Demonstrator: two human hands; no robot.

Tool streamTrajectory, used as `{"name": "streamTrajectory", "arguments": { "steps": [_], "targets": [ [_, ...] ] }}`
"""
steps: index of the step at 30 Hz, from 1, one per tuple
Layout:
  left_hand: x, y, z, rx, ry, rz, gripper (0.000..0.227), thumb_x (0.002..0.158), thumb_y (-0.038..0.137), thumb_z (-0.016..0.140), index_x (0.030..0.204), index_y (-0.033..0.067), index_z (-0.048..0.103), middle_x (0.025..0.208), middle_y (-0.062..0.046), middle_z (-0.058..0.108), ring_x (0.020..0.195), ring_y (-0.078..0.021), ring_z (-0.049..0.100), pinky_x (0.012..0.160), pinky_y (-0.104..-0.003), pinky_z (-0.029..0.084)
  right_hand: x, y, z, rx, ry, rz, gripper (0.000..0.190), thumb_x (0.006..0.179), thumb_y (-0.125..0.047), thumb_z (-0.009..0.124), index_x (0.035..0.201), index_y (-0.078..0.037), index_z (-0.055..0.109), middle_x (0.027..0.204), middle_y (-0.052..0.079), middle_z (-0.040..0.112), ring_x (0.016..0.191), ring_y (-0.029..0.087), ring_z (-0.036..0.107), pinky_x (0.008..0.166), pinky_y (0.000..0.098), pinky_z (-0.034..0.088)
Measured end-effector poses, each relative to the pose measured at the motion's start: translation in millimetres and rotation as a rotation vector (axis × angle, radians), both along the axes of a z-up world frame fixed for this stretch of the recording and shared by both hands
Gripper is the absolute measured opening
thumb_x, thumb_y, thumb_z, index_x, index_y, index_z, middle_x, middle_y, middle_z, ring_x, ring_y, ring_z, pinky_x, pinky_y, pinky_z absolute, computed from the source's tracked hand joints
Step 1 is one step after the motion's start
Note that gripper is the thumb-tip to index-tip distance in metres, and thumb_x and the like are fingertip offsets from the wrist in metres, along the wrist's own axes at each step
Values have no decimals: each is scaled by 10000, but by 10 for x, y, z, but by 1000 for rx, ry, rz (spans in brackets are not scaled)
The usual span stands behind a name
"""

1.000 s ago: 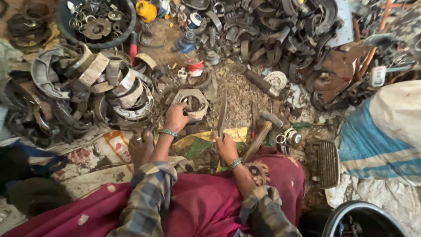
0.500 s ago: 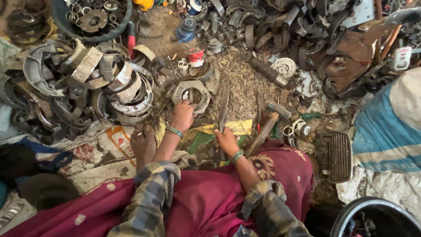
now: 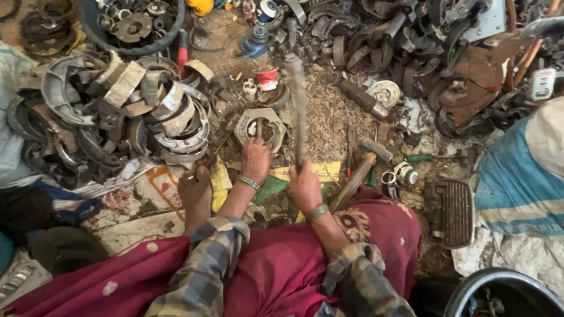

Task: The person sits on the floor and repeatedly strikes a small metal part with a hammer while holding it in place with the other hand. The person occasionally repositions the part and continues hammering.

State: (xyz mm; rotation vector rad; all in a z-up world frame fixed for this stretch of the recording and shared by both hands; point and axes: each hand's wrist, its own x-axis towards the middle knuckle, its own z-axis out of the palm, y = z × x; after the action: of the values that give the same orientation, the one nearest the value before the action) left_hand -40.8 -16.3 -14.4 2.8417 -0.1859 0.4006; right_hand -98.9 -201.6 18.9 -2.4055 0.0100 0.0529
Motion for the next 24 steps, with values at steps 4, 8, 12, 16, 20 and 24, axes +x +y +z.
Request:
{"name": "streamTrajectory", "arguments": {
  "steps": [4, 8, 12, 16, 20, 24],
  "targets": [
    [1, -94, -21, -25, 57, -6, 216, 755, 291, 753, 750, 78, 790, 930, -182, 706, 983, -356, 633, 900, -464, 502, 45, -68, -287, -257, 99, 106, 329, 1045, -337, 560, 1181, -46, 485, 864, 283, 696, 825, 504, 666, 716, 603, 516],
    [91, -59, -24, 79, 6, 23, 135, 754, 215, 741, 734, 89, 785, 935, -163, 718, 968, -330, 644, 873, -436, 509, 39, -3, -147, -144, 101, 88, 435, 972, -309, 572, 1294, -46, 442, 810, 298, 679, 768, 520, 657, 682, 618, 504],
    [136, -67, -250, 102, 38, -65, 169, 810, 235, 749, 736, 86, 780, 843, -158, 709, 942, -319, 651, 874, -452, 506, -42, -59, 66, 114, -134, -49, 391, 989, -353, 572, 1244, -67, 494, 820, 284, 694, 756, 496, 677, 660, 594, 523],
    [107, -6, -379, -175, -154, -18, 159, 780, 233, 742, 718, 88, 765, 875, -156, 711, 916, -348, 636, 831, -457, 491, 13, 54, 82, -43, 23, -65, 384, 1009, -351, 560, 1196, -24, 490, 845, 301, 700, 799, 499, 683, 715, 597, 528],
    [134, -87, -189, 35, 77, -44, 186, 769, 287, 762, 728, 106, 776, 862, -160, 693, 933, -333, 640, 962, -462, 494, 48, 48, 139, -280, 131, 78, 379, 1021, -385, 590, 1133, -27, 539, 891, 300, 709, 877, 520, 659, 768, 643, 487],
    [55, -40, -75, -3, -5, -32, 184, 718, 283, 772, 716, 98, 771, 902, -168, 681, 968, -369, 632, 857, -467, 495, -43, 17, 93, -10, -133, -17, 482, 992, -346, 590, 1288, 18, 480, 889, 338, 683, 811, 527, 662, 706, 605, 522]
  ]
}}
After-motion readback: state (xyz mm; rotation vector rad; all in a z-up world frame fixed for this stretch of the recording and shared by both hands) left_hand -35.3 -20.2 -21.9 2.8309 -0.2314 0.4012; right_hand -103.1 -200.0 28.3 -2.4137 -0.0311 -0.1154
